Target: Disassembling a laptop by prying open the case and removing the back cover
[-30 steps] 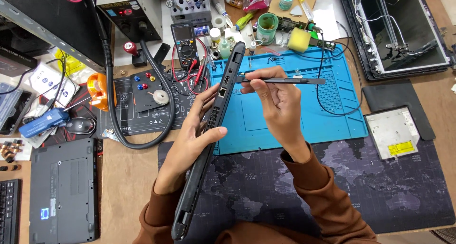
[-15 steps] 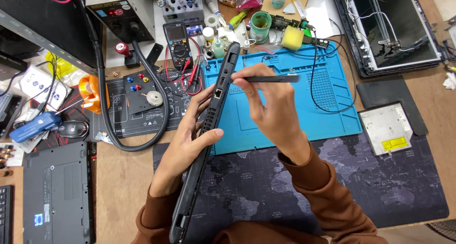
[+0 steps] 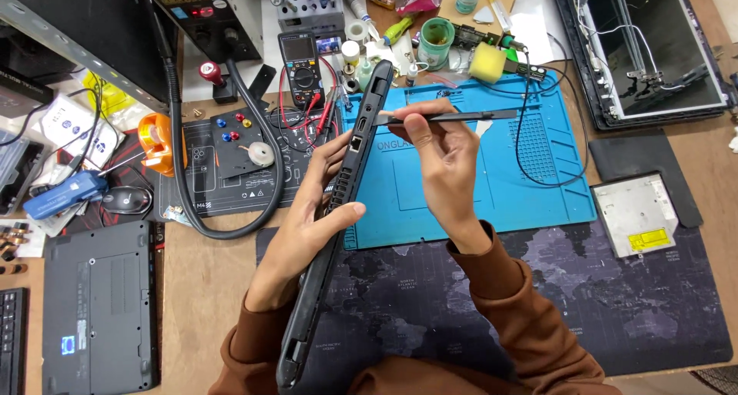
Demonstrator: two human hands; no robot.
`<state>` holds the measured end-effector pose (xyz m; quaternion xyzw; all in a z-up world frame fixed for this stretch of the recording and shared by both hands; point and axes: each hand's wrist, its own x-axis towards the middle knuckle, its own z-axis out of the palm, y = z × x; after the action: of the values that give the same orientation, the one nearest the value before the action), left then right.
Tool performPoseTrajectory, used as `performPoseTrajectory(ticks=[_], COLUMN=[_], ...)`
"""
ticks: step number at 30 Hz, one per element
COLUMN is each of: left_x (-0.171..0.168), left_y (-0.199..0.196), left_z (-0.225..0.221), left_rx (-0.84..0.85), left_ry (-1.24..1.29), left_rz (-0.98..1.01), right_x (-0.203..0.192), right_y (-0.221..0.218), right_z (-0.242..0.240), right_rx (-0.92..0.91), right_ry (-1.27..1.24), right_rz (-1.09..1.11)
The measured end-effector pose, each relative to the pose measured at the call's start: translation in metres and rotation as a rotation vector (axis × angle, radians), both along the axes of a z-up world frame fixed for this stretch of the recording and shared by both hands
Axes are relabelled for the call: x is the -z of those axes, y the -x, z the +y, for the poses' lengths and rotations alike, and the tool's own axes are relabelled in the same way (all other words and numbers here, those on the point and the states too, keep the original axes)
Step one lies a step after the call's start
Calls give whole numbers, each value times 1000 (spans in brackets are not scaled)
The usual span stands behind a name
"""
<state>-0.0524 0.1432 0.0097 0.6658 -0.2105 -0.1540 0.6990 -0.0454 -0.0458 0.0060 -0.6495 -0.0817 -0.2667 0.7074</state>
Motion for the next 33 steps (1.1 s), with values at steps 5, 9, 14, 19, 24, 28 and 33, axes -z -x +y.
performPoseTrajectory(ticks=[5,9,14,19,24,28,33], left_x=[-4,-2,-1,-1,-4,-7,-12], left_y=[4,6,7,8,6,8,13], left_z=[0,-4,-5,-4,-8,-8,-13], left_rx=[4,10,17,6,7,-1,-9], left_ry=[-4,13,2,-6,-27,-37,-31], left_rz=[8,0,-10,1,11,17,25], right_x=[7,26,19,-5,-31,-27,-14], right_y=[5,4,7,9,10,6,16], right_z=[6,13,10,-2,-19,-21,-21], right_rx=[24,75,116,110,54,-21,-60], right_ry=[-59,-137,-34,123,424,303,-42], right_rz=[16,-40,-67,-97,-77,-52,77])
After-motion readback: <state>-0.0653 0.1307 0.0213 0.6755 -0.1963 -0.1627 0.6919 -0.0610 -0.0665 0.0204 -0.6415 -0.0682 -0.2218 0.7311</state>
